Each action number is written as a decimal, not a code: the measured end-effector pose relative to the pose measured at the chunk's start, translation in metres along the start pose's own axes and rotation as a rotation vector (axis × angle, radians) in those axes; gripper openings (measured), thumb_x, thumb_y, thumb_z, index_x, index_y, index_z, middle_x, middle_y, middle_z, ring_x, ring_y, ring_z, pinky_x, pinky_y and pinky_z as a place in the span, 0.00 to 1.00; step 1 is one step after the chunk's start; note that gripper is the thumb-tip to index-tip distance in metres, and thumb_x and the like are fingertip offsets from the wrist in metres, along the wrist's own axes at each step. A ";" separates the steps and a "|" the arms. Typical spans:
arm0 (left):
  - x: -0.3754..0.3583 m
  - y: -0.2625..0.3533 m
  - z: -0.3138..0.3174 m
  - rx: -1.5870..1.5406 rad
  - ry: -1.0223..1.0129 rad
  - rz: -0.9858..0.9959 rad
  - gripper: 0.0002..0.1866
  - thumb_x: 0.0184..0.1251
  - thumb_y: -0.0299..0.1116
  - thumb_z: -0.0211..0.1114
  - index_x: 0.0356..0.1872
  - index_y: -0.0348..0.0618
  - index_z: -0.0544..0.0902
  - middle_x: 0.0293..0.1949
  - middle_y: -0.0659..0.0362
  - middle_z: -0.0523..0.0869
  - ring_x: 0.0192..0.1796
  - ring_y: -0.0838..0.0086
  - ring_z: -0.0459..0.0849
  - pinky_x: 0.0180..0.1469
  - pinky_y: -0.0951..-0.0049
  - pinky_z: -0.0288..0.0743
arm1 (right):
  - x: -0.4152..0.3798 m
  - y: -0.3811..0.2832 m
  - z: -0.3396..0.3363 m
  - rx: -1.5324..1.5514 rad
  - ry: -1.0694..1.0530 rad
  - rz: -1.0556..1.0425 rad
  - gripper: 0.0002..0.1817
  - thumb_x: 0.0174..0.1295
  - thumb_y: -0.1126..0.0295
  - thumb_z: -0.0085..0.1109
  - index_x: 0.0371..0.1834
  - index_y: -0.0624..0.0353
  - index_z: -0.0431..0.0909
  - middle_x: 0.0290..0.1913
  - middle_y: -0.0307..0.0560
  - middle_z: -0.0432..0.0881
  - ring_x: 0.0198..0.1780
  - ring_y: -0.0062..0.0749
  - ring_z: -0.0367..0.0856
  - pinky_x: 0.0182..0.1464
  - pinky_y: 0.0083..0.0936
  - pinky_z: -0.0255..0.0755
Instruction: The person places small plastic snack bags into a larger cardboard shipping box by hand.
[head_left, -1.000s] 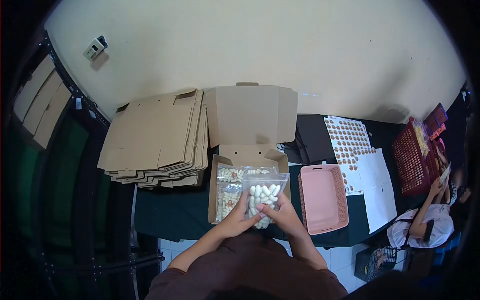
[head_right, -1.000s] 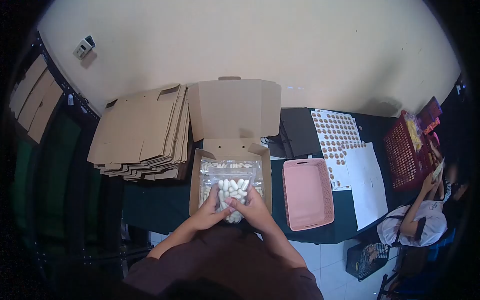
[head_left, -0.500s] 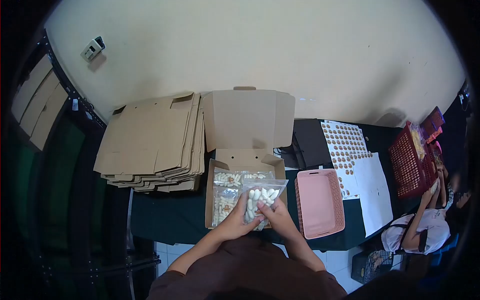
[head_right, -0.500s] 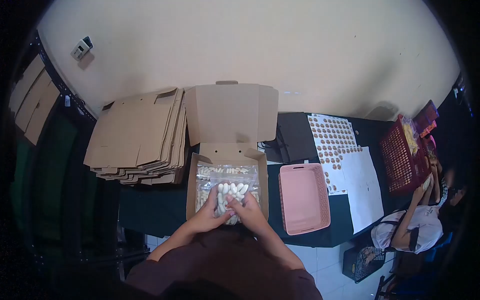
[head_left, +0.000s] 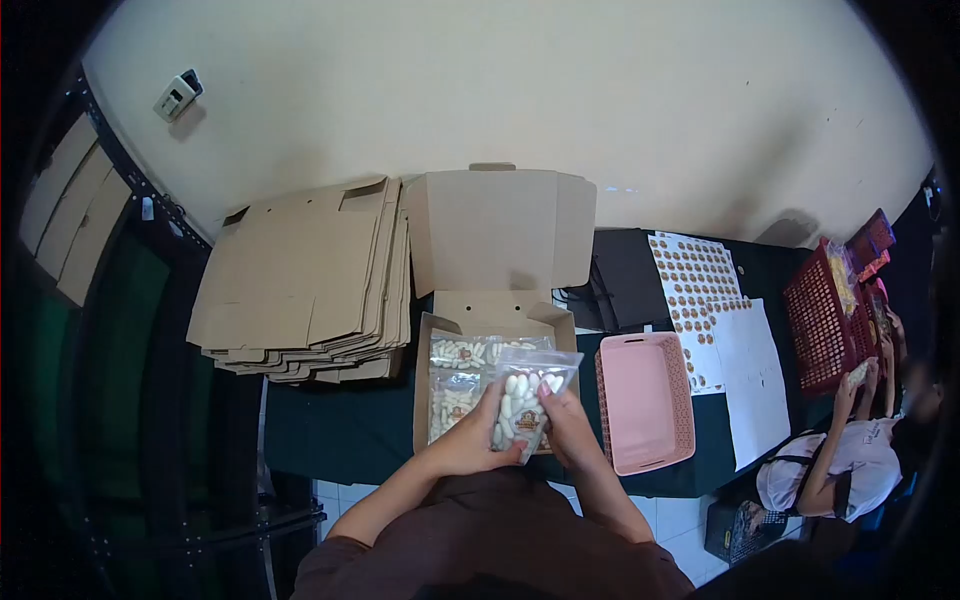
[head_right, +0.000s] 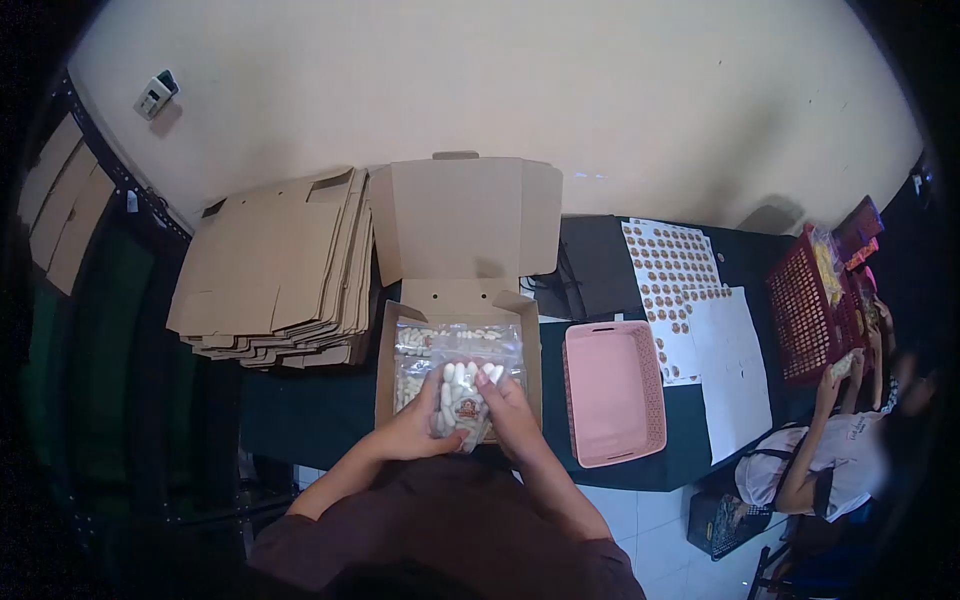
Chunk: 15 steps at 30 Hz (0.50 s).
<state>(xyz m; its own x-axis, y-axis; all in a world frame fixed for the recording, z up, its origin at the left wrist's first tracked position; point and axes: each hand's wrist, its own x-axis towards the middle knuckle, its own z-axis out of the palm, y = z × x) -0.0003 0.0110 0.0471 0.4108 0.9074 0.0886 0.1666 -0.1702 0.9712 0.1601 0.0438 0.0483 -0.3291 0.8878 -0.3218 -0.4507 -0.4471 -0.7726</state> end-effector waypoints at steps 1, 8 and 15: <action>0.001 0.002 0.000 0.101 -0.037 0.013 0.43 0.55 0.28 0.61 0.66 0.38 0.41 0.60 0.45 0.59 0.64 0.65 0.58 0.64 0.68 0.52 | 0.001 0.000 -0.003 -0.056 0.000 -0.117 0.17 0.62 0.70 0.53 0.52 0.63 0.67 0.45 0.44 0.76 0.45 0.25 0.75 0.47 0.21 0.70; 0.003 -0.010 0.016 -0.224 0.196 0.021 0.28 0.57 0.32 0.65 0.56 0.40 0.62 0.53 0.53 0.68 0.57 0.71 0.67 0.58 0.71 0.61 | -0.002 -0.002 -0.011 -0.378 0.071 -0.215 0.07 0.56 0.72 0.60 0.32 0.67 0.80 0.31 0.45 0.82 0.34 0.22 0.78 0.40 0.18 0.71; 0.007 -0.020 -0.002 -0.316 0.417 -0.110 0.09 0.58 0.25 0.64 0.38 0.37 0.77 0.26 0.66 0.80 0.33 0.85 0.75 0.43 0.82 0.69 | -0.009 0.011 -0.009 -0.496 0.105 -0.361 0.06 0.55 0.74 0.60 0.32 0.67 0.81 0.30 0.44 0.82 0.32 0.19 0.77 0.37 0.17 0.71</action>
<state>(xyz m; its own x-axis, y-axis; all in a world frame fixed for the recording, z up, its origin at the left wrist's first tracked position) -0.0026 0.0214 0.0285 0.0045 1.0000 0.0004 -0.1160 0.0001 0.9933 0.1656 0.0324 0.0380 -0.1331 0.9908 -0.0251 -0.0713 -0.0348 -0.9968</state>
